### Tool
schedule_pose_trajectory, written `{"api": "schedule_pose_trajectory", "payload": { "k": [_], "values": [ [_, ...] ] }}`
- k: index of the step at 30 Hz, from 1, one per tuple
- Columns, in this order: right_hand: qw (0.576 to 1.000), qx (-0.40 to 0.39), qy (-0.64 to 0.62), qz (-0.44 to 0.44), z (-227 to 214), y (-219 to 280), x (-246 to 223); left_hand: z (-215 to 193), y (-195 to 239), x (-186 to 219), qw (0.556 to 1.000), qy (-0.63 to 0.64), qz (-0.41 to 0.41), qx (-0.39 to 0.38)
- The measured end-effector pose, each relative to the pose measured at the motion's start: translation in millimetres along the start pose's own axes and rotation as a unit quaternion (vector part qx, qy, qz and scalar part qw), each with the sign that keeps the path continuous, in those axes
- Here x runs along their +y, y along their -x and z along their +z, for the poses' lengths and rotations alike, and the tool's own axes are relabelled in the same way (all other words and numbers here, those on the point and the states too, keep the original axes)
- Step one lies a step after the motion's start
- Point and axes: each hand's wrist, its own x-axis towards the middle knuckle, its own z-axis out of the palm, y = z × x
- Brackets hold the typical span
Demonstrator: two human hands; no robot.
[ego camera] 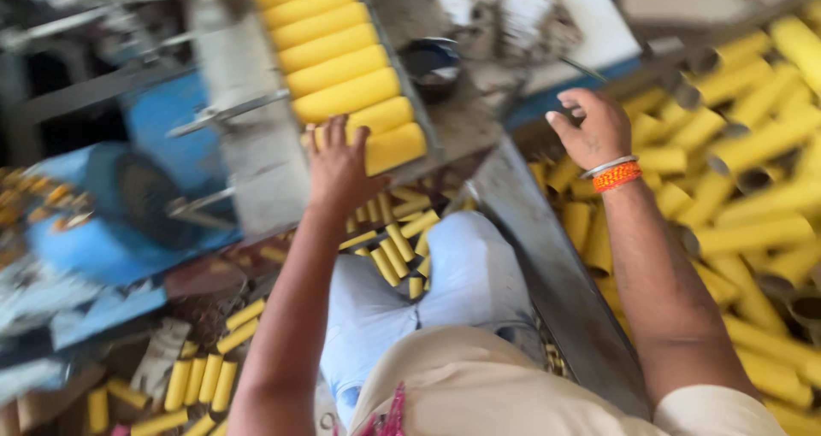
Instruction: The person repeatedly picks up yellow cylindrical objects from a pile and places them into a metal tray on a conveyor system. The person handles the cylinders by hand, moving them one at a time or in small groups from the pile to the tray.
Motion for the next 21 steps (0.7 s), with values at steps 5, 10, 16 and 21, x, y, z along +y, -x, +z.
{"api": "schedule_pose_trajectory", "payload": {
  "k": [5, 10, 16, 21],
  "values": [
    [0.952, -0.101, 0.256, 0.134, -3, 97, 133, 10, -16, 98, 0.974, 0.161, 0.151, 0.052],
    [0.967, -0.05, 0.163, 0.191, 14, 144, 211, 43, -35, 210, 0.918, 0.278, 0.278, -0.048],
    [0.957, 0.116, 0.188, 0.19, -18, 88, 289, 73, -58, 281, 0.946, 0.161, 0.211, -0.185],
    [0.957, 0.002, 0.15, 0.247, -9, 35, 318, 73, -58, 284, 0.948, 0.12, 0.173, -0.24]
  ]
}}
